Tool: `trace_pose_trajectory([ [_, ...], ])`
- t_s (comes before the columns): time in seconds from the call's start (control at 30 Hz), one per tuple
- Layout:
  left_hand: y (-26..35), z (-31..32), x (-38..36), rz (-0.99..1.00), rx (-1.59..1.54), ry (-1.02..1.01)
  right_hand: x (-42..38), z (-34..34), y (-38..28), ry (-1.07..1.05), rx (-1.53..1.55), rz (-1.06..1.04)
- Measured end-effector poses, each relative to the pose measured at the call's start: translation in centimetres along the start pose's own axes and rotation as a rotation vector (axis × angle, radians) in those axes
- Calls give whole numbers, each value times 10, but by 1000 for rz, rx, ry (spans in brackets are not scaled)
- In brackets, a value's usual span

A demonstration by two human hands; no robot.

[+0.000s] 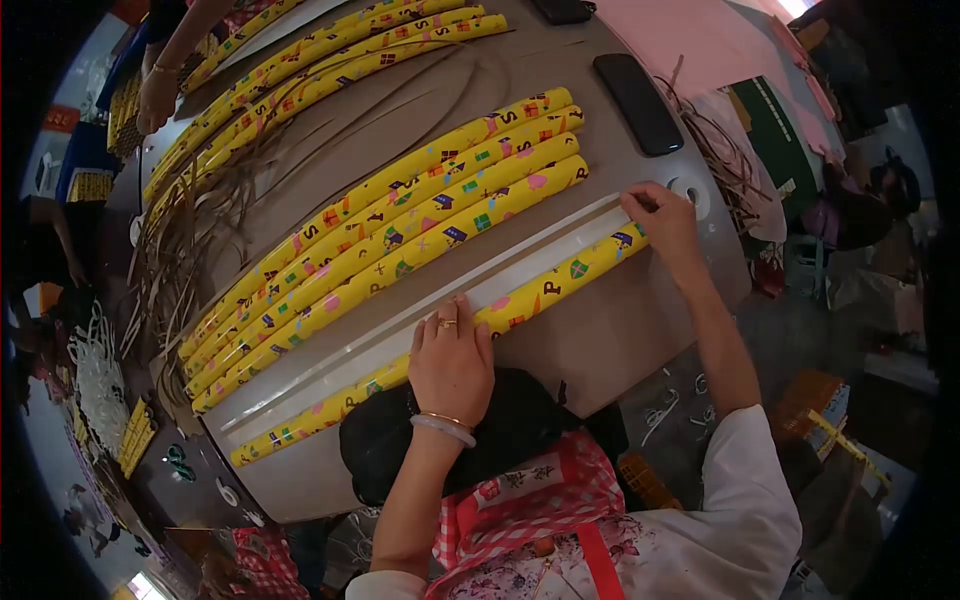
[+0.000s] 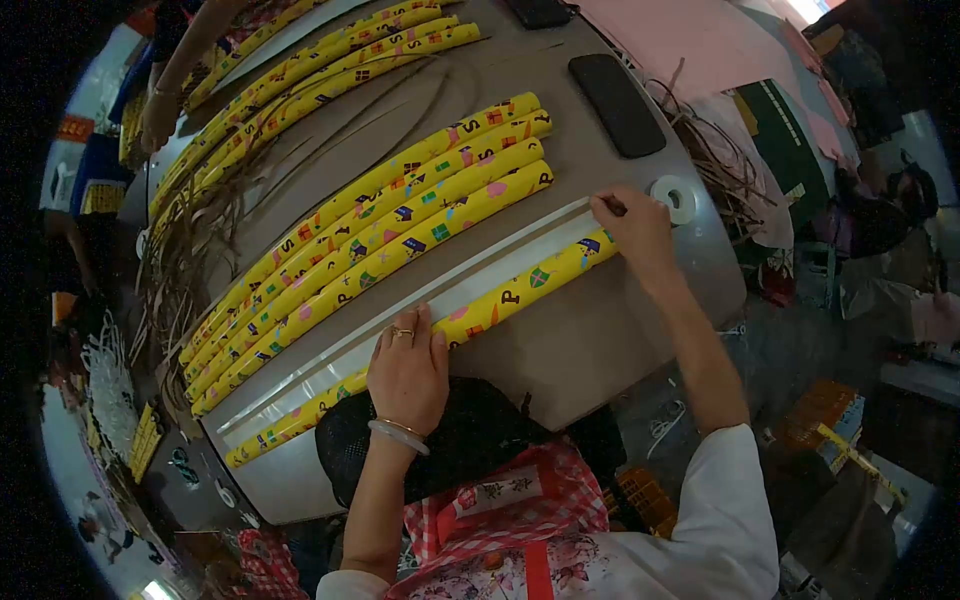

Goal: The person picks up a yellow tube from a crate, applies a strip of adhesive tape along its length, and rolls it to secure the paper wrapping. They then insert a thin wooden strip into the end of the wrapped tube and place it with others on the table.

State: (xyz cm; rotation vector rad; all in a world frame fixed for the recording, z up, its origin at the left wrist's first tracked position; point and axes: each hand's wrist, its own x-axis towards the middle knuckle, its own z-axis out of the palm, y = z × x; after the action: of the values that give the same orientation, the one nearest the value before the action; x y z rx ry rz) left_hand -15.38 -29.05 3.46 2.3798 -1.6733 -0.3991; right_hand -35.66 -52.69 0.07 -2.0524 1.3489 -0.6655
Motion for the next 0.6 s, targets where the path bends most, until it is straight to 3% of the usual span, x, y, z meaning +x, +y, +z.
trace_pose_trajectory([
  [0.2, 0, -1, 0, 19, 6, 12, 0, 3, -11, 57, -160, -78],
  [0.6, 0, 0, 0, 0, -7, 7, 2, 6, -9, 43, -185, -114],
])
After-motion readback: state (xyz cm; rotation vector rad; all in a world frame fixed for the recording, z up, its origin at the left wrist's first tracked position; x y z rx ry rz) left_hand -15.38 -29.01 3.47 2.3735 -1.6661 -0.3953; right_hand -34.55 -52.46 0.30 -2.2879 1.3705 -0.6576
